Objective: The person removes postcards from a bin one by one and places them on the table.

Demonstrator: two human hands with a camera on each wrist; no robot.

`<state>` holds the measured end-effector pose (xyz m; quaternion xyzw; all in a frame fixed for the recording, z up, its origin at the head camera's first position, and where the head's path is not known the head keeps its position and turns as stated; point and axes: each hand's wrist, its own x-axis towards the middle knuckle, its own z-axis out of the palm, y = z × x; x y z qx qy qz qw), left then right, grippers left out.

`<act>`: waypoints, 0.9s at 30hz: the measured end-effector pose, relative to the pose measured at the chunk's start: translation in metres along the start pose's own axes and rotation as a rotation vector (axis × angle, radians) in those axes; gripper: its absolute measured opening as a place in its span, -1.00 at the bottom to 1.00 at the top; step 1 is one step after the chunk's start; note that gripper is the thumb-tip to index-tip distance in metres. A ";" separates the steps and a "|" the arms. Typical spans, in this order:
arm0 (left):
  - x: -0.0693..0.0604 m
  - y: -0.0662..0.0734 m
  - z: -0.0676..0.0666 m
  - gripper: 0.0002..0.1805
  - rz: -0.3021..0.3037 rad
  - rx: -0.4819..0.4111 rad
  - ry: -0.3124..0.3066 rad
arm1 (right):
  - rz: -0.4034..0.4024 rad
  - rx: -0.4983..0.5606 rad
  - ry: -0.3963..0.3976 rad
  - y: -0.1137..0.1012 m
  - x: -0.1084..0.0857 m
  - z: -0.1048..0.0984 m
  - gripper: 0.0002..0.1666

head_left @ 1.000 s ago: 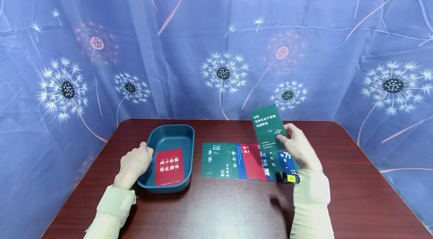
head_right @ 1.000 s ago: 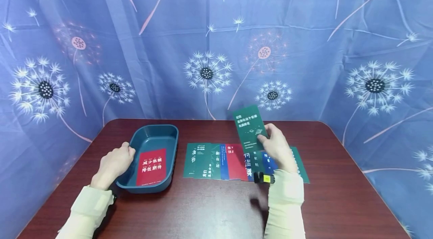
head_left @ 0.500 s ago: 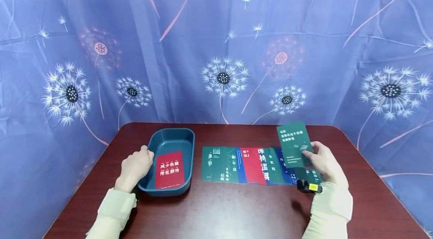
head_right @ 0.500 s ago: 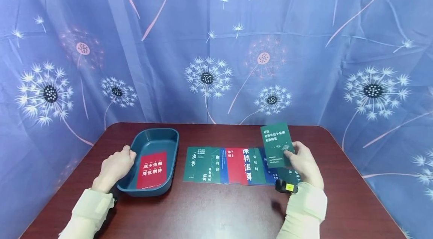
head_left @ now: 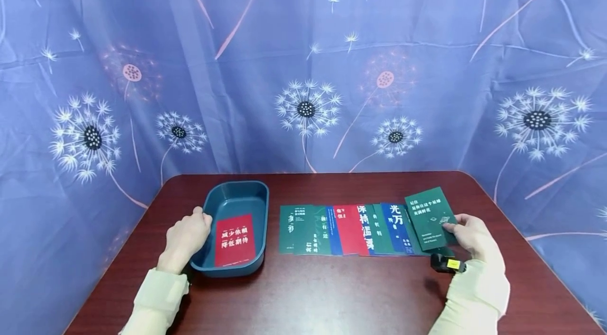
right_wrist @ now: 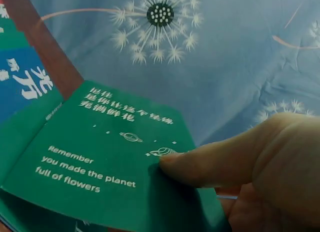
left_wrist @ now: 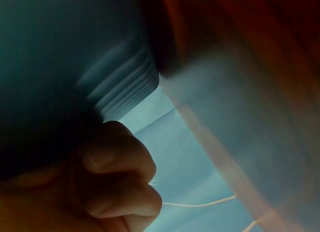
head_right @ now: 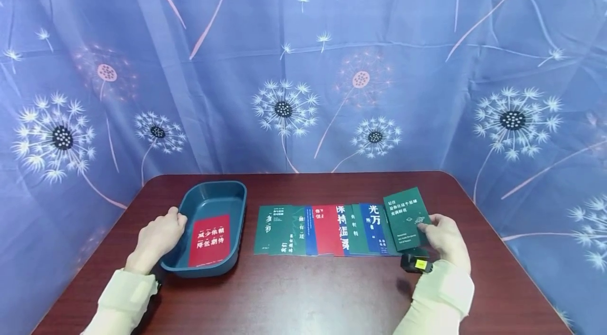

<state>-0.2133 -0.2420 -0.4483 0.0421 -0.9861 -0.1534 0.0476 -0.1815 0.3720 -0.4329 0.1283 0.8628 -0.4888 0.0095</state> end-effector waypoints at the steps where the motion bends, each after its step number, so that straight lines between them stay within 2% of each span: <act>1: 0.000 0.000 0.001 -0.63 0.000 0.001 0.006 | 0.012 0.012 -0.005 0.001 0.000 -0.001 -0.66; 4: 0.001 -0.001 0.001 -0.63 0.000 0.001 0.016 | 0.047 0.055 -0.020 0.005 0.001 -0.004 -0.66; 10: 0.001 0.000 0.001 -0.63 0.004 0.005 0.019 | 0.138 0.049 -0.017 0.016 0.002 -0.005 -0.58; 16: -0.001 0.000 0.001 -0.63 0.005 0.001 0.014 | 0.162 0.043 0.022 0.021 0.002 -0.003 -0.50; 18: -0.002 0.001 0.002 -0.63 0.004 -0.003 0.010 | 0.156 -0.010 0.034 0.021 0.002 -0.003 -0.49; 19: -0.002 0.001 0.001 -0.62 0.006 -0.004 0.010 | 0.163 -0.002 0.033 0.020 0.000 -0.003 -0.49; 23: -0.002 0.002 0.001 -0.62 0.005 -0.006 0.009 | 0.149 -0.171 0.077 0.016 -0.003 -0.006 -0.45; 27: -0.001 0.002 0.002 -0.62 -0.001 -0.006 0.014 | 0.160 -0.249 0.118 0.010 -0.006 -0.009 -0.43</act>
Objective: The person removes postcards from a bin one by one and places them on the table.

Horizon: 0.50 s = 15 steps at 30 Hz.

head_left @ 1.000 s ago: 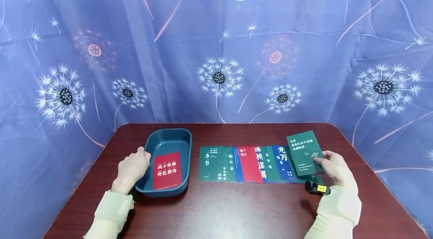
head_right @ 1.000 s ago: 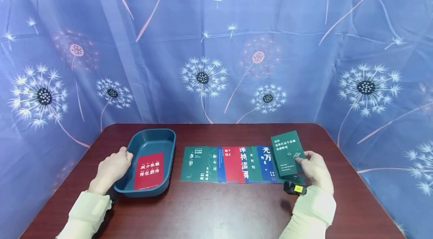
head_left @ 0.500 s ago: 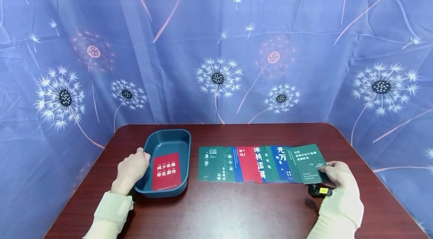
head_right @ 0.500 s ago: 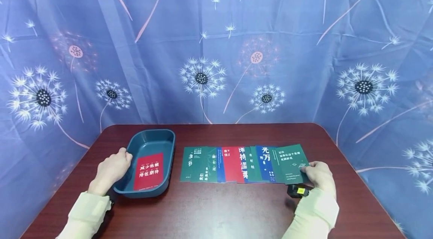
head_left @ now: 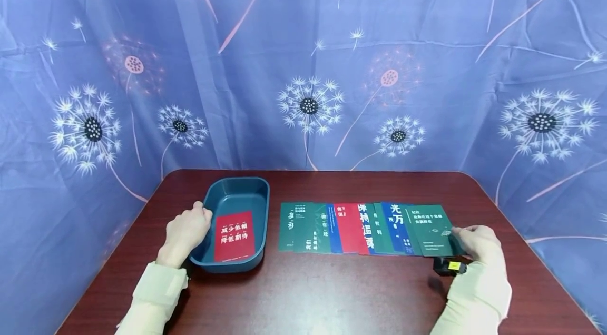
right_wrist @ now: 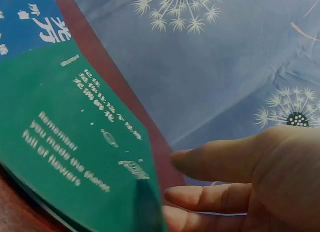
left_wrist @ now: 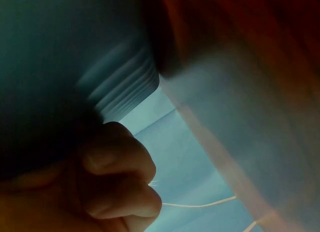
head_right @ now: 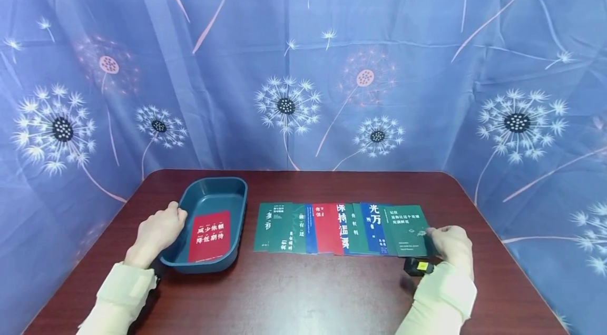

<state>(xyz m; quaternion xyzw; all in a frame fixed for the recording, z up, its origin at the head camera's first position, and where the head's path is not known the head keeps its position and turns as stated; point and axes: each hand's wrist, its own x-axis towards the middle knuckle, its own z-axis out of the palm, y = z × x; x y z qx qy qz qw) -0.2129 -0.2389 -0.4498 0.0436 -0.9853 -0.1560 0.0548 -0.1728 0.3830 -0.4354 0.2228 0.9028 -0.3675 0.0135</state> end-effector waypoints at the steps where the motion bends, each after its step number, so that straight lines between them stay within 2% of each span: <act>1: 0.000 0.000 0.000 -0.62 0.000 0.000 0.002 | 0.007 0.005 0.002 -0.001 -0.001 -0.001 -0.43; 4: 0.001 0.000 -0.001 -0.62 0.006 -0.003 0.003 | 0.032 0.069 0.008 -0.004 -0.005 -0.003 -0.44; 7: 0.001 -0.001 -0.002 -0.62 0.010 -0.008 0.002 | 0.007 0.042 0.031 -0.010 -0.008 -0.006 -0.40; 11: 0.001 -0.002 -0.002 -0.63 0.009 -0.008 -0.002 | -0.074 -0.024 0.091 -0.024 -0.013 -0.008 -0.34; 15: 0.000 -0.003 0.000 -0.63 0.003 -0.006 -0.013 | -0.167 -0.022 0.154 -0.044 -0.022 -0.003 -0.41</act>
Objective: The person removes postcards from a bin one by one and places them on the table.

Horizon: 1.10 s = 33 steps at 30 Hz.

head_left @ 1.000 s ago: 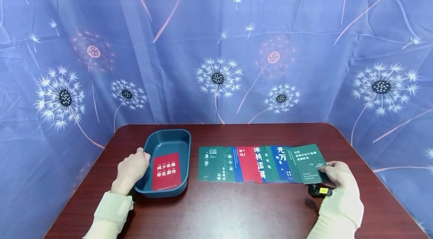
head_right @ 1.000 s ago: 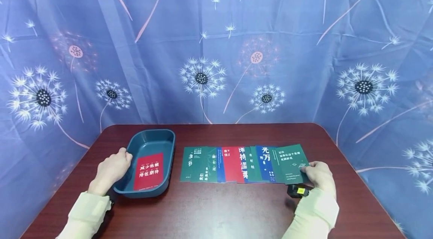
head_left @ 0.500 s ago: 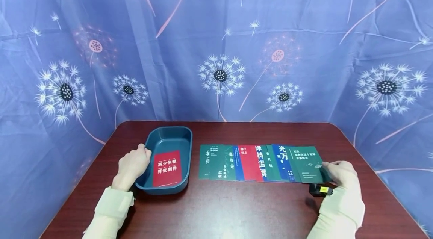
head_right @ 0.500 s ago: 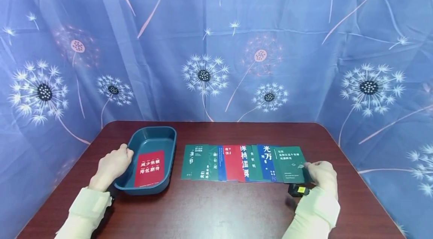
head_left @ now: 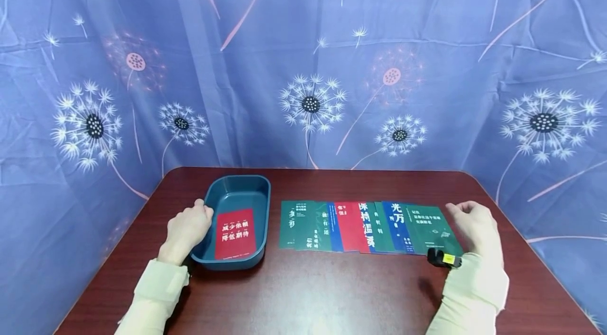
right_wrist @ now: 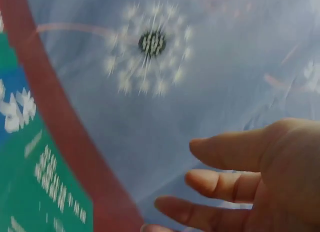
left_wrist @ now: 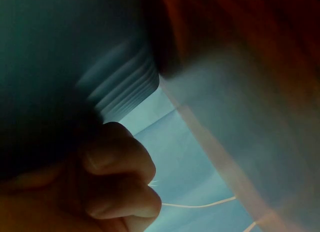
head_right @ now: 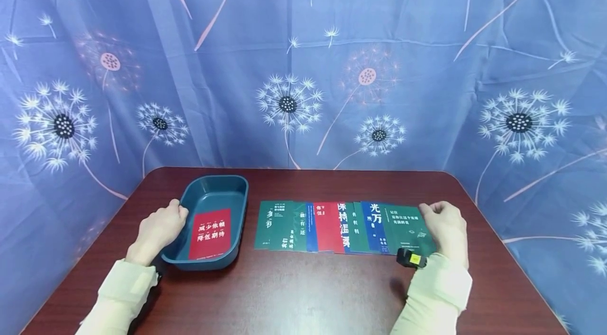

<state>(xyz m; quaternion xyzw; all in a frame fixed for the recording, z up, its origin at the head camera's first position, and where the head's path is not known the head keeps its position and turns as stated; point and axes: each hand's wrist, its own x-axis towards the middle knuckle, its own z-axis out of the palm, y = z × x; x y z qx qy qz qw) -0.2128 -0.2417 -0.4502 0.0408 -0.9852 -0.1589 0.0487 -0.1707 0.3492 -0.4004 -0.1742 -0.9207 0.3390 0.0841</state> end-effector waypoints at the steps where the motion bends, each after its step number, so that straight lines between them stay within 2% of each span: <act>1: 0.001 0.000 0.000 -0.63 0.001 0.000 0.002 | -0.026 0.005 0.019 -0.006 0.000 0.001 -0.44; 6: 0.001 0.001 -0.001 -0.63 -0.002 0.002 0.005 | -0.143 0.053 0.061 -0.041 0.002 0.010 -0.52; 9: 0.000 0.001 -0.001 -0.63 -0.003 0.000 0.006 | -0.217 0.074 0.061 -0.064 0.003 0.020 -0.56; 17: 0.000 0.001 0.001 -0.62 -0.006 0.002 0.001 | -0.371 0.081 -0.082 -0.115 -0.009 0.057 -0.66; 22: 0.002 0.002 -0.001 -0.62 -0.002 -0.005 0.001 | -0.583 0.024 -0.147 -0.141 -0.016 0.090 -0.79; 24: 0.002 0.002 -0.001 -0.62 -0.001 -0.009 0.004 | -0.671 0.001 -0.179 -0.150 -0.019 0.102 -0.79; 26: 0.003 0.002 -0.001 -0.62 -0.001 -0.012 0.003 | -0.725 -0.002 -0.214 -0.157 -0.023 0.112 -0.76; 29: 0.003 0.002 -0.001 -0.61 -0.003 -0.010 0.002 | -0.767 0.001 -0.255 -0.165 -0.030 0.125 -0.72; 33: 0.002 0.001 0.000 -0.61 -0.006 -0.011 -0.004 | -0.772 0.000 -0.277 -0.174 -0.040 0.138 -0.69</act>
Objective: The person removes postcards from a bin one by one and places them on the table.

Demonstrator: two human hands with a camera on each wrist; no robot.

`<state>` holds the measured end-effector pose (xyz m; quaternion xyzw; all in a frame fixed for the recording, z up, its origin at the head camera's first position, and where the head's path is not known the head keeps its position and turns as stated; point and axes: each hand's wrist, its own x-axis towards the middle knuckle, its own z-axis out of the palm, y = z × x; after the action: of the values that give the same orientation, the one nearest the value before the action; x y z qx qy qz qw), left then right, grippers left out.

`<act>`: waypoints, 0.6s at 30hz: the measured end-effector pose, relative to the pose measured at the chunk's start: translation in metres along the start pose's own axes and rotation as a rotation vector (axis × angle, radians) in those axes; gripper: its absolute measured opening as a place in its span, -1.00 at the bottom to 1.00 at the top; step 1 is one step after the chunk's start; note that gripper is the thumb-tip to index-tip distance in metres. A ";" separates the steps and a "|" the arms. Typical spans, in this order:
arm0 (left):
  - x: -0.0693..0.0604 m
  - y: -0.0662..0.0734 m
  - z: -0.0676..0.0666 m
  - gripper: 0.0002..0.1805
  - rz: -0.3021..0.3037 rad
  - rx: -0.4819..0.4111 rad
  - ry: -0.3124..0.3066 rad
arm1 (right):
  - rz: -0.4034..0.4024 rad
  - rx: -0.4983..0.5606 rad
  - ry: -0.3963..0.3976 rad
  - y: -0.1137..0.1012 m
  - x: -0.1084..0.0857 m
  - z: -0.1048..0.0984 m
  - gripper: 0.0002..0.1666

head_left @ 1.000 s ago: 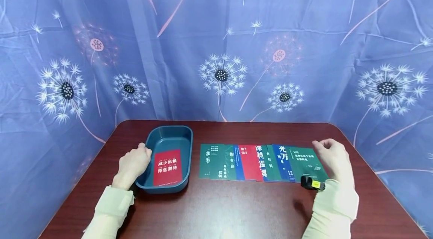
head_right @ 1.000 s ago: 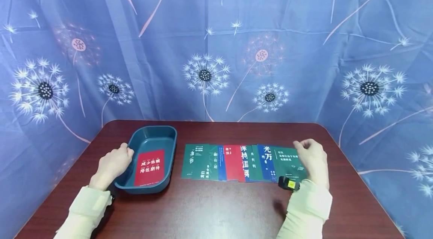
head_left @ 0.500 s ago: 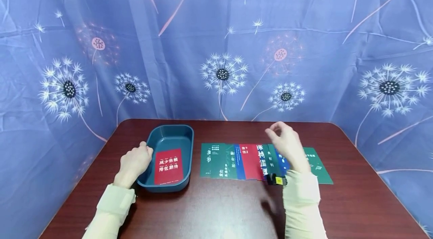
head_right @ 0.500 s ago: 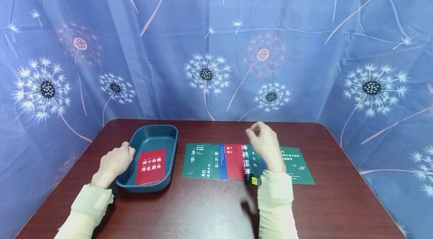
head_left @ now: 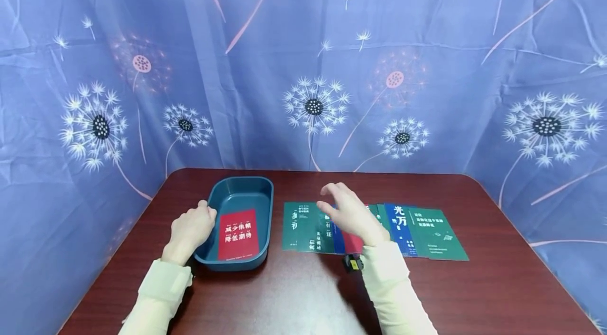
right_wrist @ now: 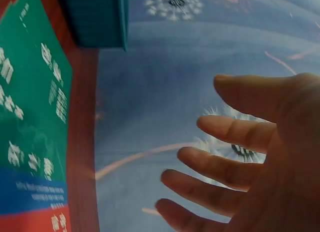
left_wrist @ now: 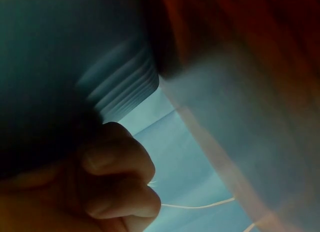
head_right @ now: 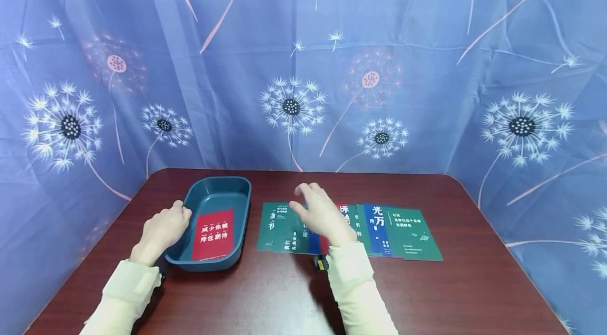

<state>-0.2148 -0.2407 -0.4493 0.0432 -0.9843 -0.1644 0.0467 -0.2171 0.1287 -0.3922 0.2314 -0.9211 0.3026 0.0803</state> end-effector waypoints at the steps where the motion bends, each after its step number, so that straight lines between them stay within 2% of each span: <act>1: 0.000 0.000 -0.001 -0.61 0.004 0.000 -0.002 | -0.002 0.002 -0.008 -0.004 0.001 0.004 -0.68; 4: 0.000 0.000 -0.001 -0.62 0.003 0.002 -0.003 | -0.027 -0.004 -0.036 -0.016 0.006 0.018 -0.65; 8: 0.000 0.001 0.001 -0.61 -0.004 -0.002 -0.002 | -0.053 -0.008 -0.103 -0.034 0.014 0.039 -0.50; 11: 0.001 0.001 0.002 -0.62 -0.002 -0.002 0.001 | -0.079 -0.023 -0.121 -0.047 0.021 0.053 -0.41; 18: 0.001 -0.001 0.001 -0.62 -0.006 -0.002 -0.003 | -0.287 -0.146 -0.135 -0.073 0.042 0.086 -0.42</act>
<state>-0.2155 -0.2410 -0.4503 0.0456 -0.9841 -0.1655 0.0448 -0.2199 0.0105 -0.4114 0.3739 -0.9015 0.2040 0.0773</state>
